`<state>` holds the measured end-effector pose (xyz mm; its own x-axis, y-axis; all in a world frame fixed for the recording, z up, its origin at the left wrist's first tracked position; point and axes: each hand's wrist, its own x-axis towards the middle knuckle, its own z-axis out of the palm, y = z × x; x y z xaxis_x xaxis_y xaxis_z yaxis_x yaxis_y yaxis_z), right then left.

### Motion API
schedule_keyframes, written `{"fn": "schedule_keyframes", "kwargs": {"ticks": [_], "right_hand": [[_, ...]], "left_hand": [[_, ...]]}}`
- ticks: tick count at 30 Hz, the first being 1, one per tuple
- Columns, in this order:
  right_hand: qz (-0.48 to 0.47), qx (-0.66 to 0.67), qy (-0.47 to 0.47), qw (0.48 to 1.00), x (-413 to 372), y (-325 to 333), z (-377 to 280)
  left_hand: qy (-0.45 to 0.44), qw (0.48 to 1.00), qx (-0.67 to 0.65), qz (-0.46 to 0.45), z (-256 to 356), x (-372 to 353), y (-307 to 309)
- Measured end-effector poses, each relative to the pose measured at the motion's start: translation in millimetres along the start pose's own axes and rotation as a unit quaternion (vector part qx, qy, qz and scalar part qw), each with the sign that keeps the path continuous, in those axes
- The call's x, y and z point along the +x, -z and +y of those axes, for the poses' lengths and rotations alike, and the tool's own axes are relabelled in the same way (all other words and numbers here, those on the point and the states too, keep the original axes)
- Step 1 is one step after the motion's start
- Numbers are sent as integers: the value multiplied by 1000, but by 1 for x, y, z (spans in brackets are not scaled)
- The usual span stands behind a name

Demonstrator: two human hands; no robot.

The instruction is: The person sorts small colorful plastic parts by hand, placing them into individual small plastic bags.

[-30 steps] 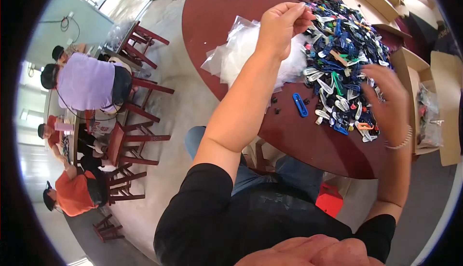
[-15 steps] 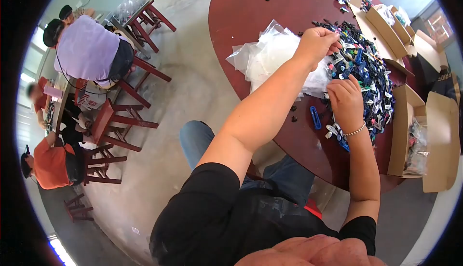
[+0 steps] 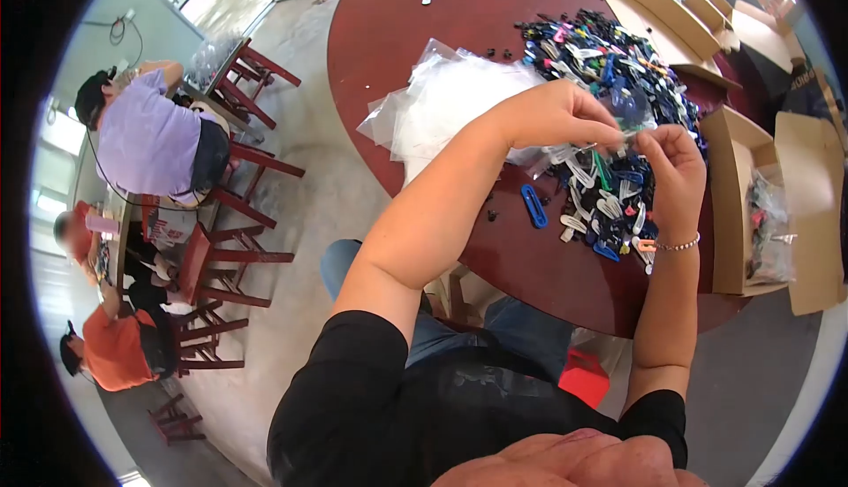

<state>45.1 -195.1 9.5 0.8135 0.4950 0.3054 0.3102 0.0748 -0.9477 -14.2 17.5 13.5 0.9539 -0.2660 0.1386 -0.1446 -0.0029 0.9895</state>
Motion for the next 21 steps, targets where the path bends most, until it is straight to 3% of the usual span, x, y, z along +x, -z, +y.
{"fn": "schedule_keyframes", "kwargs": {"ticks": [4,6,8,10,11,12,16,21], "right_hand": [[23,33,22,999,0,1,-4],[53,42,35,997,1,0,-5],[98,-15,121,988,2,-2,-5],[120,-69,137,981,-2,-8,-10],[103,-209,246,941,-3,-11,-13],[82,-342,347,869,-4,-13,-15],[-8,-377,370,849,-10,-33,-9],[-16,-435,362,824,-11,-42,-9]], "left_hand": [[26,997,-65,26,-10,5,-4],[26,999,-23,20,-9,6,-4],[28,992,-86,93,-9,8,-7],[39,988,-99,113,-8,8,-5],[49,984,-114,132,-8,8,-3],[47,983,-114,135,-8,7,-2],[43,980,-123,151,-12,9,-1],[55,976,-126,167,-7,6,-3]]}}
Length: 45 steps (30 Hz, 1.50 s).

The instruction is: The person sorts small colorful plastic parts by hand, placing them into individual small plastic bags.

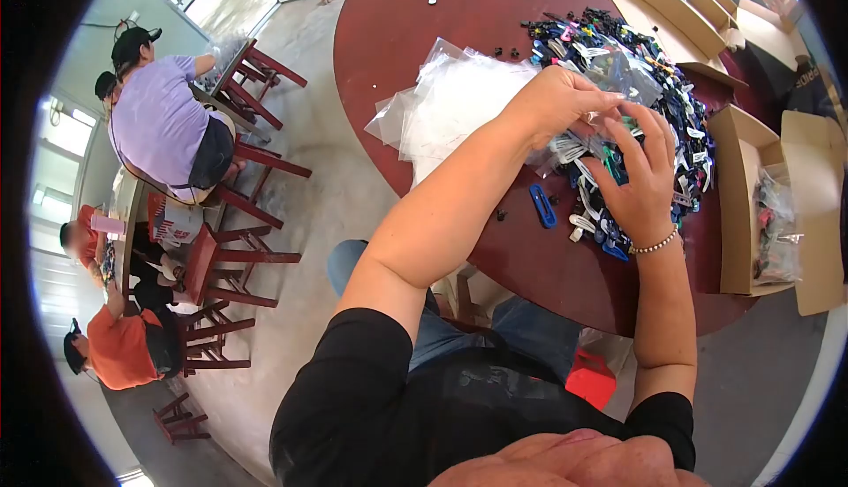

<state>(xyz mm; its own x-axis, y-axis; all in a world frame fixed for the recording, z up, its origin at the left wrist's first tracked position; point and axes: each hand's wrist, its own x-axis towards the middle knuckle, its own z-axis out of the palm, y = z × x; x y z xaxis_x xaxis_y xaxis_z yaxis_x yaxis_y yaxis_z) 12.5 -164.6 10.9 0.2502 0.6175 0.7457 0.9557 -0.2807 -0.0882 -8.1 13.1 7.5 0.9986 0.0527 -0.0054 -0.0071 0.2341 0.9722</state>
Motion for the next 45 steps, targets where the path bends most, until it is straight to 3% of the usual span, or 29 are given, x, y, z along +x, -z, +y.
{"fn": "schedule_keyframes", "kwargs": {"ticks": [5,7,9,11,12,13,14,15,17,19,23,25,27,28,29,30,35,37,38,43,45], "right_hand": [[-5,-88,42,995,-3,-4,4],[23,-72,47,996,-4,-3,6],[55,25,-20,998,-7,1,12],[72,61,-58,994,-6,5,12],[104,195,-195,956,-9,7,14],[132,321,-325,880,-12,9,17],[148,379,-343,847,-10,11,21],[149,377,-344,847,-11,12,25],[163,552,-348,740,-14,15,30],[153,564,-349,733,-14,15,29],[142,522,-375,753,-4,14,18],[251,375,-300,841,5,14,14],[269,359,-278,849,7,24,7],[247,184,-180,934,6,29,9],[213,0,-74,974,5,32,9],[161,6,-46,986,4,35,7],[103,-53,-45,992,10,25,-3],[19,9,-138,990,3,24,0],[7,24,-127,992,1,25,5],[-2,44,-133,990,1,32,7],[70,13,-95,993,1,32,9]], "left_hand": [[0,1000,6,-12,-1,0,0],[7,997,-55,-50,-7,3,-2],[35,998,-29,-54,-5,5,-2],[-6,999,36,14,12,-5,-9],[-30,998,50,-15,13,-4,-4],[-29,998,49,-18,12,-5,-3],[-83,995,27,-42,11,-7,-4],[-136,988,6,-66,12,-7,-6],[-120,990,31,-64,7,-4,-7],[-81,983,120,-112,6,-7,-8],[-73,983,115,-125,-8,1,-8],[-70,985,111,-110,-6,1,-9],[-66,988,106,-94,-5,1,-9],[-67,988,116,-78,-5,1,-8],[-68,988,127,-61,-5,1,-8],[-66,988,128,-61,-5,1,-8],[-89,975,193,-72,-6,-1,-13],[-94,966,228,-73,-5,-2,-14],[-101,957,263,-71,-5,-2,-15],[-122,959,211,-146,-13,-1,-17],[-123,953,247,-124,-16,-1,-19]]}}
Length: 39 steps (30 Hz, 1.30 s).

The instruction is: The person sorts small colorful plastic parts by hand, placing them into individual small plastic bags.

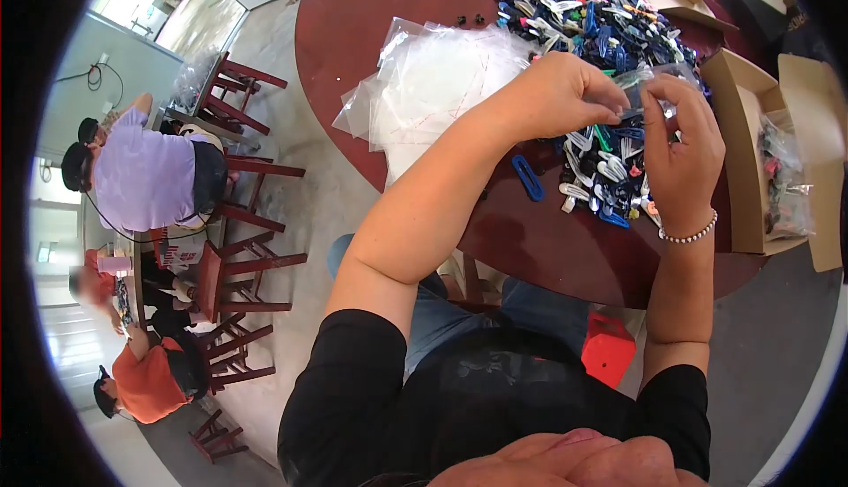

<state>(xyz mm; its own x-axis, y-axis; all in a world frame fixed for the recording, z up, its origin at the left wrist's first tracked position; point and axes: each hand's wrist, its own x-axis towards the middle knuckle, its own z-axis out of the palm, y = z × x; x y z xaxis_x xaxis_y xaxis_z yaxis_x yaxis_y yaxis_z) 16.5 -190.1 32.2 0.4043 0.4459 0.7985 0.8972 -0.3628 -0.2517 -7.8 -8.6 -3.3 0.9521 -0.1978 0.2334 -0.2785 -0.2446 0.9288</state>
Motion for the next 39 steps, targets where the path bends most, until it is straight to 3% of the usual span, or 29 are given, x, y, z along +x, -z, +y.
{"fn": "schedule_keyframes", "kwargs": {"ticks": [2,5,6,8,13,16,18,24,27,29,34,39], "right_hand": [[-16,30,-39,999,-3,1,-5],[-177,105,-176,963,4,12,-15],[-177,106,-179,962,0,12,-11],[-164,132,-108,972,-5,9,2],[-204,163,-98,960,1,18,-5],[-252,66,-36,965,0,20,-7],[-221,51,3,974,-5,18,-8],[-215,83,40,972,-5,17,-12],[-220,89,37,971,-2,21,-17],[-197,89,41,976,-2,19,-15],[-177,115,9,977,1,20,-15],[-17,151,-28,988,1,16,-20]], "left_hand": [[17,1000,-1,-3,-3,1,0],[-54,998,20,29,-19,5,-2],[-52,998,19,27,-16,4,-3],[-64,997,46,-2,-10,3,-2],[-52,995,39,-70,2,-2,5],[-65,990,32,-123,5,-3,10],[-79,986,30,-143,6,-3,10],[3,976,-20,-218,5,-5,8],[-44,981,-14,-191,12,-5,10],[-29,982,-98,-157,16,-7,8],[7,983,-124,-133,6,-5,8],[13,990,-112,-83,0,-1,19]]}}
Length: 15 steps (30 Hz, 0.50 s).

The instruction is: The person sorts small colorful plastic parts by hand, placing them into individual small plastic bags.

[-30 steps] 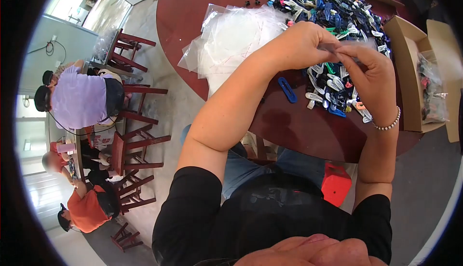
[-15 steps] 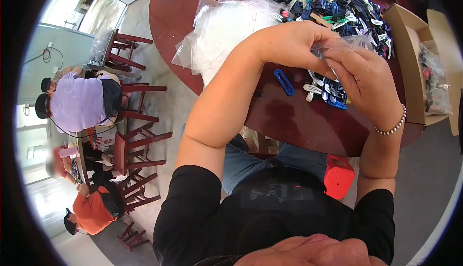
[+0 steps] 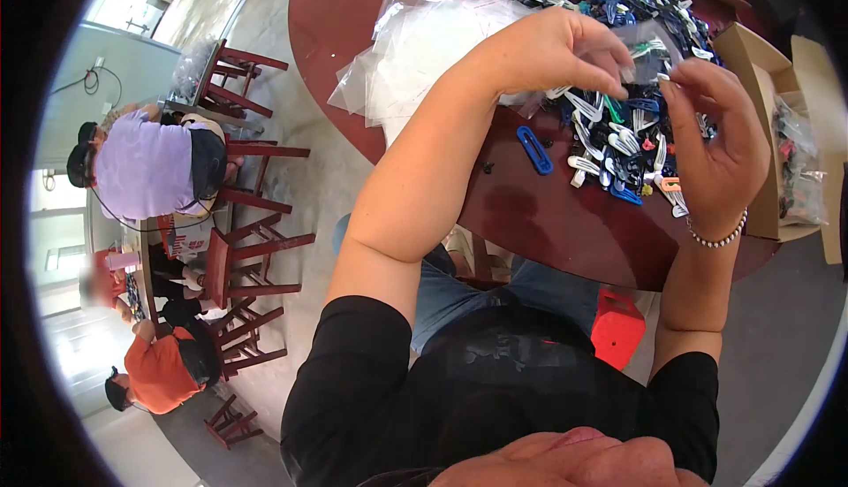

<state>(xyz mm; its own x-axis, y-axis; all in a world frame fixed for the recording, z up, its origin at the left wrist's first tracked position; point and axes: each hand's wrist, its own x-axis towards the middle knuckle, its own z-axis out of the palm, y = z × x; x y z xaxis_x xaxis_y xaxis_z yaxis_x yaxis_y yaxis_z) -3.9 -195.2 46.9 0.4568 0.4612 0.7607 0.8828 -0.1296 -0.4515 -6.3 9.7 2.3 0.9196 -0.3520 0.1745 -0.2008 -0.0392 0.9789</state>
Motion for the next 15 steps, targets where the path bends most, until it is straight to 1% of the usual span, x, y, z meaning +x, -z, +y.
{"fn": "schedule_keyframes", "kwargs": {"ticks": [1,2,3,4,5,6,8,9,11,12,13,15], "right_hand": [[40,12,5,999,-1,0,0],[-42,6,-2,999,1,3,-3],[-144,-7,10,989,2,3,-4],[-209,0,31,978,-3,-3,0],[-271,6,50,961,-11,-11,4],[-271,7,51,961,-14,-17,6],[-369,-37,53,927,-19,-30,5],[-370,-36,55,927,-22,-33,4],[-398,-75,69,912,-27,-40,0],[-414,-83,70,904,-30,-41,2],[-416,-78,75,903,-30,-41,2],[-420,-109,57,899,-29,-40,1]], "left_hand": [[-1,1000,1,5,-1,0,2],[11,998,-20,53,-2,-1,3],[23,994,-41,101,-3,-1,5],[24,991,-19,129,-4,1,6],[24,991,-17,131,-5,0,8],[21,988,-18,149,-5,0,8],[23,983,-29,179,-5,-1,9],[23,983,-28,182,-2,-2,9],[12,976,-54,211,2,-3,9],[-1,974,-104,203,0,-2,12],[0,972,-102,210,-2,-2,13],[-14,970,-116,212,-4,-2,17]]}}
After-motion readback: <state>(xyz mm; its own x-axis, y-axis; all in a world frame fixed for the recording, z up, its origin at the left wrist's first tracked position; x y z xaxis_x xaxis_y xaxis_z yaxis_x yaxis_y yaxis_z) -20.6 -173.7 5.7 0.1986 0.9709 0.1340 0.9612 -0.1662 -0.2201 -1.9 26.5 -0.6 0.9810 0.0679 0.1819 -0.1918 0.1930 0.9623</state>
